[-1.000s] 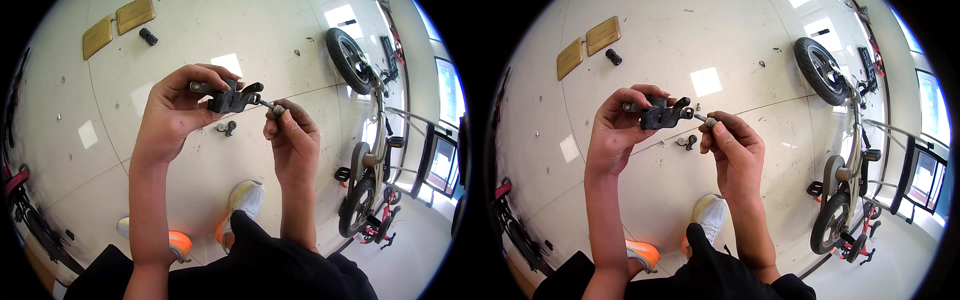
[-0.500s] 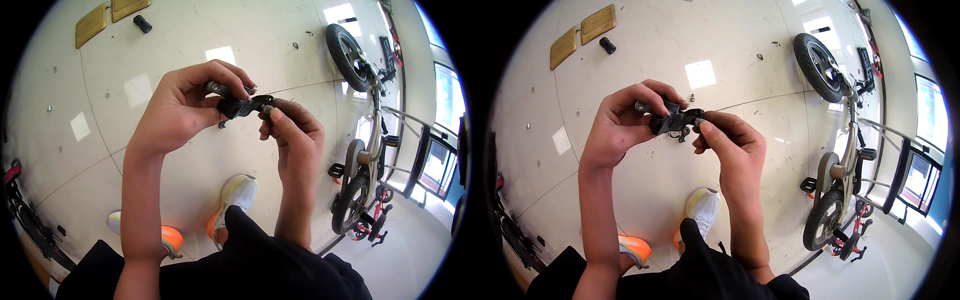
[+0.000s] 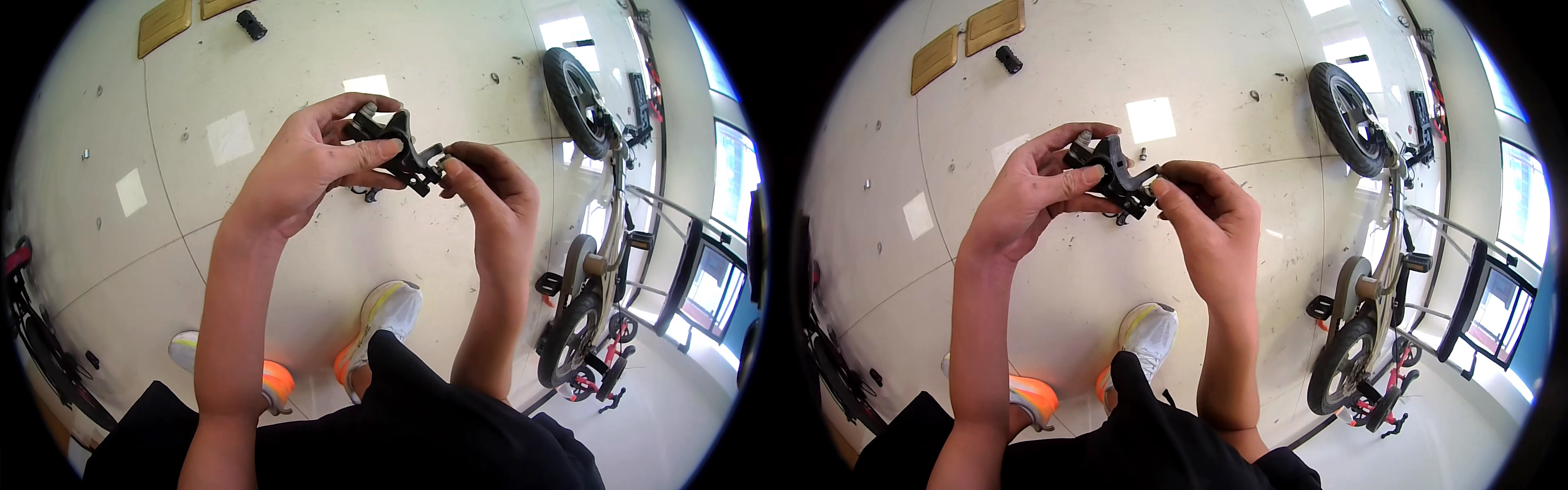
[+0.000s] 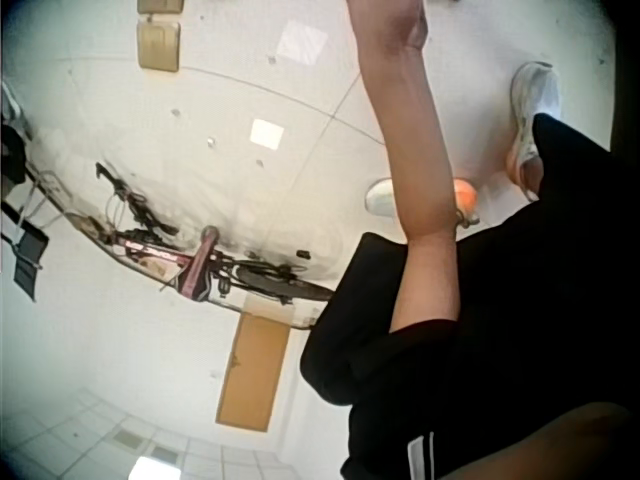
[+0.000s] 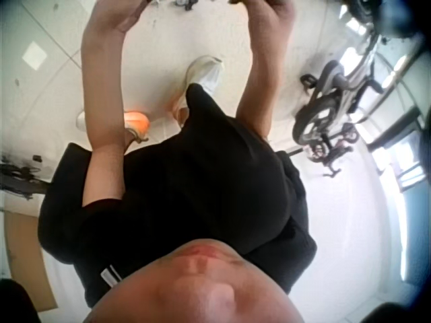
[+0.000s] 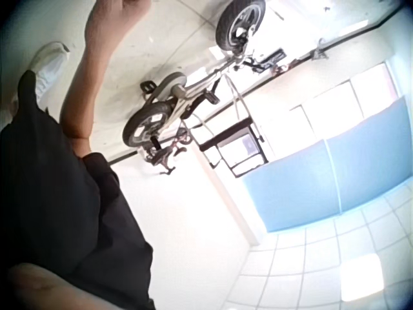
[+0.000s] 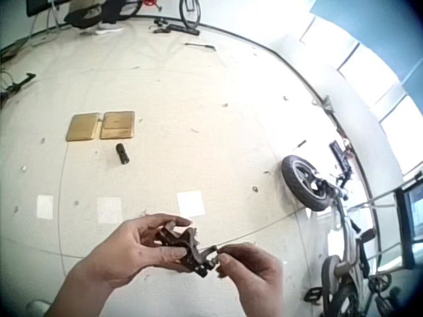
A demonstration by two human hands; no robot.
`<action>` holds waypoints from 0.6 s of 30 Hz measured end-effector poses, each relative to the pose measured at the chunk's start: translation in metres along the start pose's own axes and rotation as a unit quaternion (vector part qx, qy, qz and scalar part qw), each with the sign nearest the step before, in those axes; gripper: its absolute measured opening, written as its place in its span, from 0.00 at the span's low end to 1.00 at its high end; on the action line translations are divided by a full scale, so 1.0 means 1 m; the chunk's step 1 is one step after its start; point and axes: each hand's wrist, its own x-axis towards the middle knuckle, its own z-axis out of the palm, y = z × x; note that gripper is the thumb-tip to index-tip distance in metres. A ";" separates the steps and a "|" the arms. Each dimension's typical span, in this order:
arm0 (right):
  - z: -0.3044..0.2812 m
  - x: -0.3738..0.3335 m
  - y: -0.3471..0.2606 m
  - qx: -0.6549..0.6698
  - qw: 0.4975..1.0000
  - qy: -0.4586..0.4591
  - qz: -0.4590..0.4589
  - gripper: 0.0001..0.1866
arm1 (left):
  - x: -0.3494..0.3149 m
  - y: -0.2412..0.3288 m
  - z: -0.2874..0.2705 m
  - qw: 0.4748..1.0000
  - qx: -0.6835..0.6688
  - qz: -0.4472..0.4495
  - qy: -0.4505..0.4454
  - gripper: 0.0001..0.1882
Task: The person assembles a bicycle by attaching the handlebars, tightening bolts, and adjusting components. They use a cordless drill and various hand tools to secure parts and ensure proper alignment.
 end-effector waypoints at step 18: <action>-0.008 -0.001 -0.003 -0.012 1.000 -0.009 0.003 0.08 | 0.000 -0.011 0.002 0.997 -0.062 0.029 -0.023 0.25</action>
